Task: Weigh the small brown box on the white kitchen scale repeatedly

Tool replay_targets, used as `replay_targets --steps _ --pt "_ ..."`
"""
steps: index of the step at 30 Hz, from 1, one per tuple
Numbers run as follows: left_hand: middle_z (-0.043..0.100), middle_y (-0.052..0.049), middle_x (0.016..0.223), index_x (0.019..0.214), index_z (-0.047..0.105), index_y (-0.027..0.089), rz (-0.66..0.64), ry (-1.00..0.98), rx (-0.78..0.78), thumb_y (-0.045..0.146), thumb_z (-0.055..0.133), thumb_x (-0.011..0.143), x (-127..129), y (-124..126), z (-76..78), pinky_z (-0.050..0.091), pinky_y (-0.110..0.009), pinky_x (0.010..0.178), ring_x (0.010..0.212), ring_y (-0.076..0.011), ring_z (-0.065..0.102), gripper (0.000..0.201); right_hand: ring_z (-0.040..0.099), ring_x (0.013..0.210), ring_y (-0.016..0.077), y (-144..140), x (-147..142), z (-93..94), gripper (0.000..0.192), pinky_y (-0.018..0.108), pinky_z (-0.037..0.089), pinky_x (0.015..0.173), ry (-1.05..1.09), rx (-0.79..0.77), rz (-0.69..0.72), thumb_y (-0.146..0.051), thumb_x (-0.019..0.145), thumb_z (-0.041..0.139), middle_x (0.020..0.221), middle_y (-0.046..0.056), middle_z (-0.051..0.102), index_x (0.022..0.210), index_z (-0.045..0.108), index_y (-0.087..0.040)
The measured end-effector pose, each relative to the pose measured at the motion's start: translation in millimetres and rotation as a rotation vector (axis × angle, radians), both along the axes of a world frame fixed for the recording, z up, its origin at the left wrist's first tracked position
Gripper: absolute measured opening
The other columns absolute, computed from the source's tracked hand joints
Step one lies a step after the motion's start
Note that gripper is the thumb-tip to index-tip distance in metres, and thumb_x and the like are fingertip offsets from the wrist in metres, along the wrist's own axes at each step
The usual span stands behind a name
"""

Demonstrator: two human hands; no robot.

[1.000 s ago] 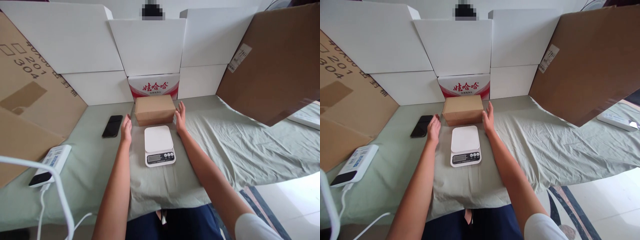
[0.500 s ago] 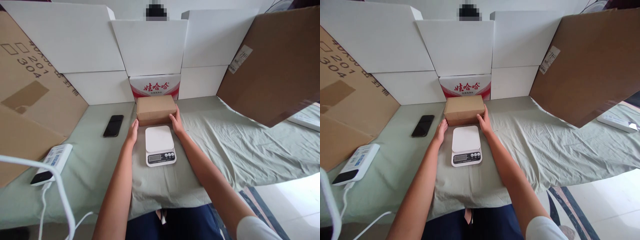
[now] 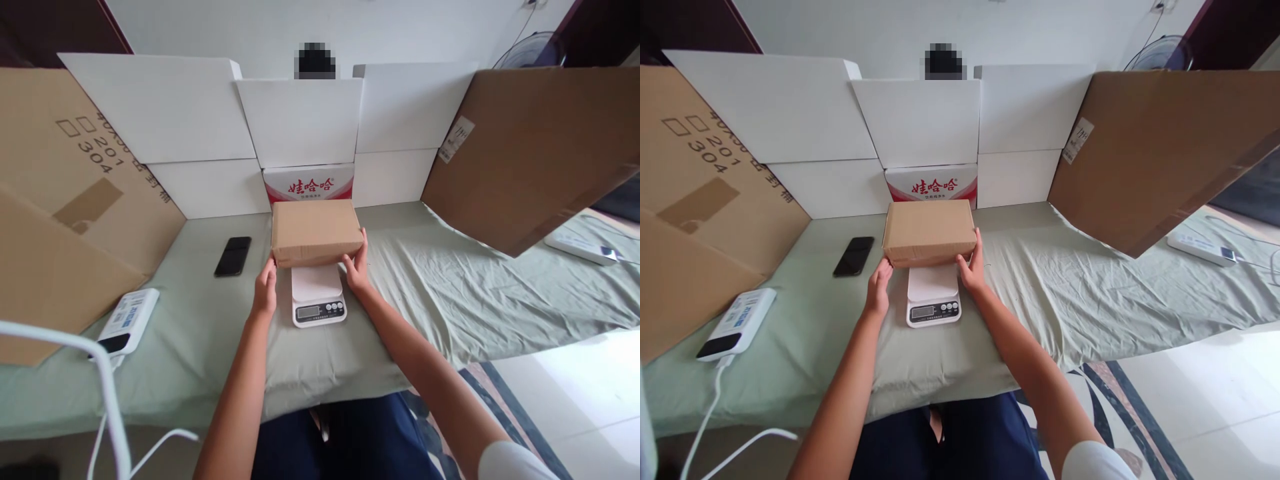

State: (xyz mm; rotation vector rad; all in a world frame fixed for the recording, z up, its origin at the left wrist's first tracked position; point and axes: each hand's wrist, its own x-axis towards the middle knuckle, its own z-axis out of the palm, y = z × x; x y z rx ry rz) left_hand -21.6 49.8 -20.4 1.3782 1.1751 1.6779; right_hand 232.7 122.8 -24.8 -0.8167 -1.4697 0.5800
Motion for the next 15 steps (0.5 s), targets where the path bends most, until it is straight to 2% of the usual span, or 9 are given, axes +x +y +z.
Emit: replay_targets --steps 3,8,11,15 --pt "0.053 -0.02 0.16 0.157 0.051 0.014 0.018 -0.034 -0.015 0.083 0.052 0.087 5 -29 -6.0 0.031 -0.049 0.13 0.155 -0.0361 0.042 0.099 0.02 0.166 0.0349 -29 10 -3.9 0.094 0.057 0.017 0.137 -0.034 -0.008 0.013 -0.07 0.095 0.053 0.177 0.012 0.021 0.168 0.011 -0.028" --pt "0.059 -0.021 0.155 0.155 0.055 0.017 0.03 -0.094 -0.069 0.086 0.054 0.083 13 -72 -22.7 0.034 -0.051 0.128 0.153 -0.0379 0.045 0.1 0.029 0.163 0.0333 -69 25 -7.3 0.084 0.056 0.023 0.135 -0.097 -0.025 0.025 -0.068 0.097 0.051 0.172 0.011 0.029 0.165 0.019 -0.031" --pt "0.058 -0.021 0.156 0.154 0.057 0.018 0.022 -0.116 -0.081 0.085 0.054 0.083 18 -85 -26.6 0.033 -0.052 0.128 0.153 -0.038 0.044 0.098 0.03 0.162 0.0344 -78 27 -7.4 0.085 0.059 0.024 0.134 -0.059 -0.059 0.006 -0.069 0.096 0.051 0.172 0.011 0.029 0.165 0.019 -0.031" --pt "0.057 -0.021 0.157 0.154 0.057 0.017 0.033 -0.118 -0.095 0.086 0.055 0.083 20 -87 -24.7 0.033 -0.053 0.128 0.153 -0.0389 0.045 0.099 0.032 0.16 0.0352 -79 25 -2.1 0.08 0.06 0.024 0.134 -0.046 -0.061 0.019 -0.065 0.097 0.053 0.17 0.012 0.031 0.163 0.023 -0.031"
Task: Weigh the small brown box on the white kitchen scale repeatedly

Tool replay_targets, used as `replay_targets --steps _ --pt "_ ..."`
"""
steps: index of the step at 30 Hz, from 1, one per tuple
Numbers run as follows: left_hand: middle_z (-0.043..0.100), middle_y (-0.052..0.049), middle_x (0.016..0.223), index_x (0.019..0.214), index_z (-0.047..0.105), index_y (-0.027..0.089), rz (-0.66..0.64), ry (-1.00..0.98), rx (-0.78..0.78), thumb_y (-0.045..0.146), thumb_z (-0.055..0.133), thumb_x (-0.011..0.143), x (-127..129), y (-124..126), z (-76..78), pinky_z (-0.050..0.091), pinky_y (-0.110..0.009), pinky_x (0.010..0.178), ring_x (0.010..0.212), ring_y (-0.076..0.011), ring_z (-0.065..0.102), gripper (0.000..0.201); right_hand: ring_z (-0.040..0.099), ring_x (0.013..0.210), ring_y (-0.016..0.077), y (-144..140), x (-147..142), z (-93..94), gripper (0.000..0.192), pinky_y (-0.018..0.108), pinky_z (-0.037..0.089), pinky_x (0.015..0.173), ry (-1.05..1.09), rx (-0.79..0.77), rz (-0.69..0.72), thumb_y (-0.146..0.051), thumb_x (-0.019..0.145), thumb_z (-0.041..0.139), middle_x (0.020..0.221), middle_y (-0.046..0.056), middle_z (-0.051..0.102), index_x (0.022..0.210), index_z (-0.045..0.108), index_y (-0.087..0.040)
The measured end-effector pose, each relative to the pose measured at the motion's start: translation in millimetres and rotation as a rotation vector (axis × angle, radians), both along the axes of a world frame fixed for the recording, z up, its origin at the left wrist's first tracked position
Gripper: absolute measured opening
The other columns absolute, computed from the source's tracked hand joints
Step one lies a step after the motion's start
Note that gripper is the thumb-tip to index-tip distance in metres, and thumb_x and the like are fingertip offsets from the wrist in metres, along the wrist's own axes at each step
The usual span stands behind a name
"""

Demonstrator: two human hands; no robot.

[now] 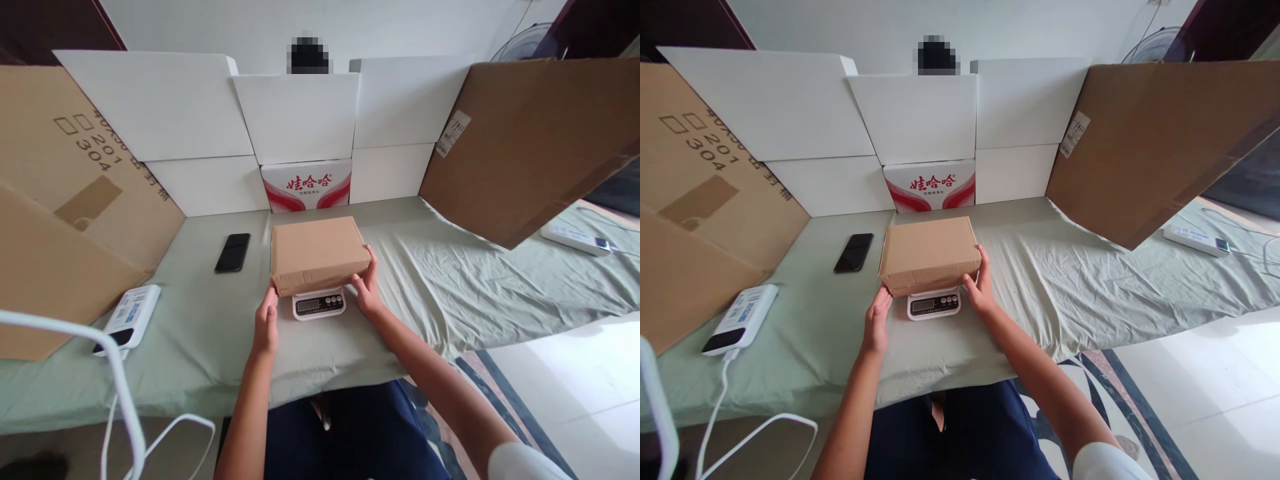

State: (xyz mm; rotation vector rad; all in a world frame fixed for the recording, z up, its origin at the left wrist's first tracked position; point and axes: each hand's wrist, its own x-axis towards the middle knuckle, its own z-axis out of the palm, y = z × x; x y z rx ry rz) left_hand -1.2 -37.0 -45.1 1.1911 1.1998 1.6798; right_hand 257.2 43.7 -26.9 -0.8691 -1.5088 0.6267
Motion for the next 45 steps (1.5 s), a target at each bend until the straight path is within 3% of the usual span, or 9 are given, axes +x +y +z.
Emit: replay_targets --steps 5,13,20,25,34,45 --pt "0.056 -0.02 0.158 0.156 0.054 0.016 0.011 0.01 0.005 0.084 0.053 0.086 -1 4 2.6 0.03 -0.051 0.129 0.155 -0.0368 0.041 0.097 0.041 0.153 0.0356 -1 -3 7.9 0.077 0.058 0.033 0.13 0.002 -0.004 0.011 -0.065 0.097 0.053 0.164 0.013 0.038 0.161 0.028 -0.031" --pt "0.055 -0.02 0.159 0.158 0.051 0.017 0.009 0.059 -0.02 0.086 0.049 0.086 0 6 8.7 0.031 -0.048 0.129 0.155 -0.036 0.042 0.1 0.037 0.156 0.0354 -3 -5 9.7 0.079 0.056 0.034 0.129 -0.011 -0.029 0.007 -0.067 0.096 0.053 0.166 0.012 0.037 0.162 0.027 -0.031" --pt "0.034 -0.013 0.173 0.169 0.027 0.031 0.104 0.018 0.1 0.081 0.048 0.09 -2 3 13.9 0.028 -0.047 0.13 0.161 -0.03 0.03 0.096 0.039 0.154 0.0368 3 0 9.4 0.076 0.063 0.036 0.124 0.068 0.024 -0.104 -0.067 0.096 0.045 0.168 0.008 0.034 0.162 0.022 -0.039" --pt "0.033 -0.01 0.174 0.166 0.035 0.034 0.149 -0.015 0.151 0.076 0.047 0.093 -3 2 17.4 0.027 -0.045 0.13 0.161 -0.0281 0.03 0.085 0.043 0.151 0.0357 10 5 12.2 0.072 0.063 0.043 0.119 0.117 0.033 -0.204 -0.066 0.096 0.04 0.164 0.009 0.036 0.161 0.02 -0.042" --pt "0.035 -0.012 0.173 0.166 0.037 0.031 0.15 -0.018 0.135 0.078 0.047 0.092 -3 3 14.2 0.028 -0.045 0.13 0.161 -0.0291 0.031 0.088 0.044 0.15 0.0374 11 5 11.4 0.072 0.065 0.039 0.12 0.175 -0.011 -0.173 -0.066 0.094 0.044 0.163 0.009 0.039 0.159 0.027 -0.04" --pt "0.036 -0.012 0.172 0.164 0.041 0.029 0.135 -0.031 0.14 0.078 0.049 0.092 -3 4 12.1 0.029 -0.043 0.13 0.161 -0.0297 0.03 0.087 0.049 0.145 0.0366 14 7 11.1 0.068 0.063 0.045 0.116 0.122 0.019 -0.201 -0.064 0.097 0.039 0.159 0.01 0.043 0.16 0.028 -0.039"
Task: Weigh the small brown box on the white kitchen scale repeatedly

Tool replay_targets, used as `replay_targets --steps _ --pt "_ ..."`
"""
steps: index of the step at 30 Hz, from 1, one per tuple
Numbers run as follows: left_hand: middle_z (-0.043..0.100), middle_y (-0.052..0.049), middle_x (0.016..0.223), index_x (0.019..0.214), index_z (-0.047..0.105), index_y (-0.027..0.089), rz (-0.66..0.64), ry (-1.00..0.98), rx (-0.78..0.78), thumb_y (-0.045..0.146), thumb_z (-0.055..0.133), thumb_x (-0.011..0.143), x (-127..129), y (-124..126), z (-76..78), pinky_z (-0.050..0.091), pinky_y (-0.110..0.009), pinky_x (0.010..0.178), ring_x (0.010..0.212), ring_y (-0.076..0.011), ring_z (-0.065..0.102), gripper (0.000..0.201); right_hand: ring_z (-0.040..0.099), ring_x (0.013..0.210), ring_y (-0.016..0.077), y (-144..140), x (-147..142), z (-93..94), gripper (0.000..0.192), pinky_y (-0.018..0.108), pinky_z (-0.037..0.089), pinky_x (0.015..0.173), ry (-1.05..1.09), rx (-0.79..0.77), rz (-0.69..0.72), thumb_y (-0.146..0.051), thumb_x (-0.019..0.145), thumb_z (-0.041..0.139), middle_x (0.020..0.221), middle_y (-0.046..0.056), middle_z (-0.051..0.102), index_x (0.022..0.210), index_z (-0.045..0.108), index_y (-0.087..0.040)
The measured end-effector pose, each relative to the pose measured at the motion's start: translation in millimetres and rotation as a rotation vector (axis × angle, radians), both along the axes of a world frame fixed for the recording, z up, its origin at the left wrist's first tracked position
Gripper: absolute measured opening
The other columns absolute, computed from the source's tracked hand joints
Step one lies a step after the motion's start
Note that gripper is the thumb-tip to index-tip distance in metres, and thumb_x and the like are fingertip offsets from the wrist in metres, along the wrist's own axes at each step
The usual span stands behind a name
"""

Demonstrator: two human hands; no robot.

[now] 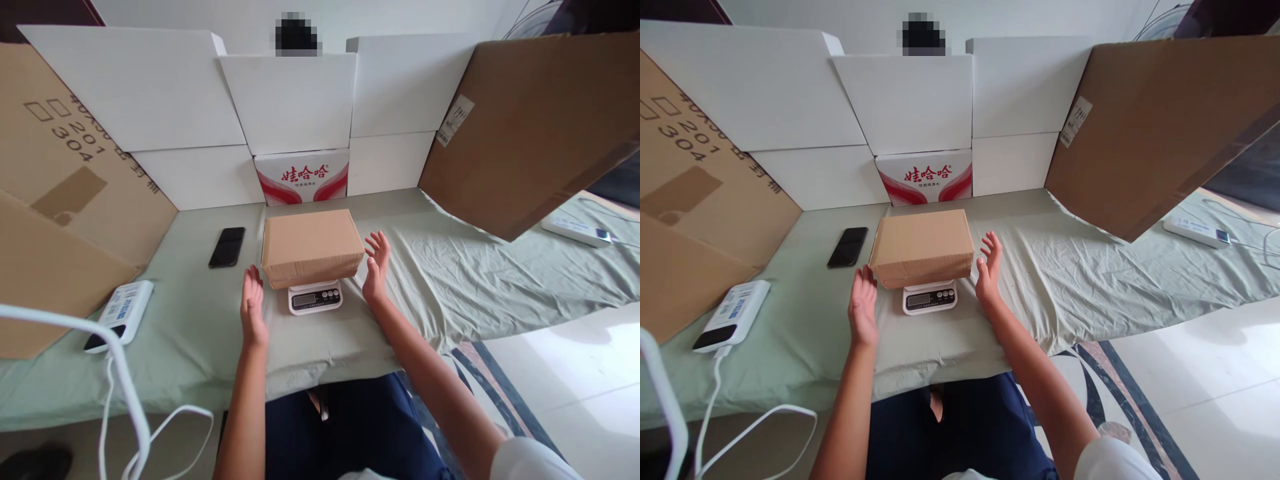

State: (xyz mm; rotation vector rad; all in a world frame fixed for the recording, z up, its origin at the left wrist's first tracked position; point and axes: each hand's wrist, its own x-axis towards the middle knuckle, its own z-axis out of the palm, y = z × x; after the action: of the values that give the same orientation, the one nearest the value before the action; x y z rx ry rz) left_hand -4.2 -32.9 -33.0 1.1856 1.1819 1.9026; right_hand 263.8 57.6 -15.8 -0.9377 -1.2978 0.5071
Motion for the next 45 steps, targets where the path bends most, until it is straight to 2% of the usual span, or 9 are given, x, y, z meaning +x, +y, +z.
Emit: replay_targets --steps 5,15,20,26,33,37,39,41,45 --pt "0.038 -0.013 0.171 0.163 0.043 0.026 -0.01 0.037 -0.022 0.08 0.045 0.092 0 0 -1.5 0.03 -0.044 0.13 0.16 -0.0309 0.033 0.09 0.051 0.145 0.036 0 1 1.4 0.069 0.062 0.045 0.116 -0.021 -0.02 0.015 -0.065 0.097 0.036 0.159 0.011 0.044 0.16 0.028 -0.038" --pt "0.046 -0.021 0.165 0.16 0.048 0.016 -0.074 0.018 -0.116 0.085 0.054 0.084 0 -1 -7.3 0.032 -0.05 0.129 0.156 -0.0378 0.039 0.103 0.056 0.141 0.0342 -2 0 2.7 0.064 0.058 0.046 0.117 0.029 -0.015 0.151 -0.067 0.097 0.046 0.156 0.01 0.054 0.152 0.045 -0.034" --pt "0.047 -0.021 0.164 0.158 0.051 0.015 -0.097 0.021 -0.109 0.084 0.056 0.084 1 -2 -6.8 0.031 -0.051 0.129 0.155 -0.0382 0.04 0.101 0.048 0.15 0.0341 -3 0 2.1 0.066 0.056 0.042 0.123 0.005 0.002 0.225 -0.067 0.099 0.046 0.16 0.008 0.052 0.156 0.043 -0.034" --pt "0.049 -0.02 0.163 0.158 0.051 0.018 -0.107 0.031 -0.099 0.082 0.056 0.086 1 -4 -6.2 0.031 -0.051 0.129 0.155 -0.0377 0.04 0.096 0.045 0.153 0.0335 -4 0 3.5 0.064 0.053 0.041 0.125 -0.042 -0.008 0.242 -0.067 0.1 0.046 0.164 0.005 0.05 0.156 0.045 -0.036" --pt "0.043 -0.016 0.168 0.159 0.05 0.02 -0.074 0.033 -0.053 0.081 0.053 0.089 1 -2 -3.5 0.029 -0.048 0.131 0.159 -0.035 0.035 0.093 0.046 0.154 0.0329 -2 3 3.2 0.069 0.056 0.046 0.121 -0.059 -0.005 0.205 -0.069 0.101 0.039 0.168 0.005 0.044 0.162 0.033 -0.038" --pt "0.051 -0.02 0.162 0.157 0.052 0.018 -0.086 0.037 -0.096 0.083 0.054 0.086 1 -2 -4.4 0.033 -0.051 0.128 0.155 -0.0375 0.041 0.097 0.047 0.153 0.0328 -9 1 7.2 0.065 0.054 0.043 0.124 -0.09 -0.031 0.226 -0.066 0.102 0.04 0.166 0.005 0.047 0.159 0.04 -0.035" --pt "0.055 -0.021 0.158 0.155 0.055 0.017 -0.102 0.051 -0.106 0.083 0.055 0.086 0 1 0.7 0.034 -0.052 0.128 0.153 -0.0382 0.044 0.096 0.047 0.153 0.0338 -9 -1 14.9 0.065 0.055 0.041 0.126 -0.081 -0.031 0.24 -0.066 0.101 0.042 0.165 0.005 0.048 0.158 0.042 -0.035" --pt "0.056 -0.021 0.157 0.153 0.058 0.017 -0.102 0.064 -0.092 0.082 0.055 0.086 -3 12 12.1 0.035 -0.052 0.127 0.153 -0.0385 0.045 0.093 0.046 0.152 0.0346 -2 -3 27.9 0.067 0.056 0.039 0.127 -0.049 -0.01 0.257 -0.068 0.1 0.043 0.165 0.006 0.048 0.158 0.042 -0.034" --pt "0.056 -0.019 0.158 0.15 0.06 0.019 -0.101 0.092 -0.009 0.082 0.054 0.088 -12 65 41.2 0.037 -0.049 0.126 0.152 -0.036 0.048 0.089 0.041 0.155 0.0351 37 -13 54.8 0.071 0.056 0.034 0.13 0.0 0.056 0.225 -0.072 0.097 0.043 0.165 0.005 0.047 0.157 0.04 -0.034"
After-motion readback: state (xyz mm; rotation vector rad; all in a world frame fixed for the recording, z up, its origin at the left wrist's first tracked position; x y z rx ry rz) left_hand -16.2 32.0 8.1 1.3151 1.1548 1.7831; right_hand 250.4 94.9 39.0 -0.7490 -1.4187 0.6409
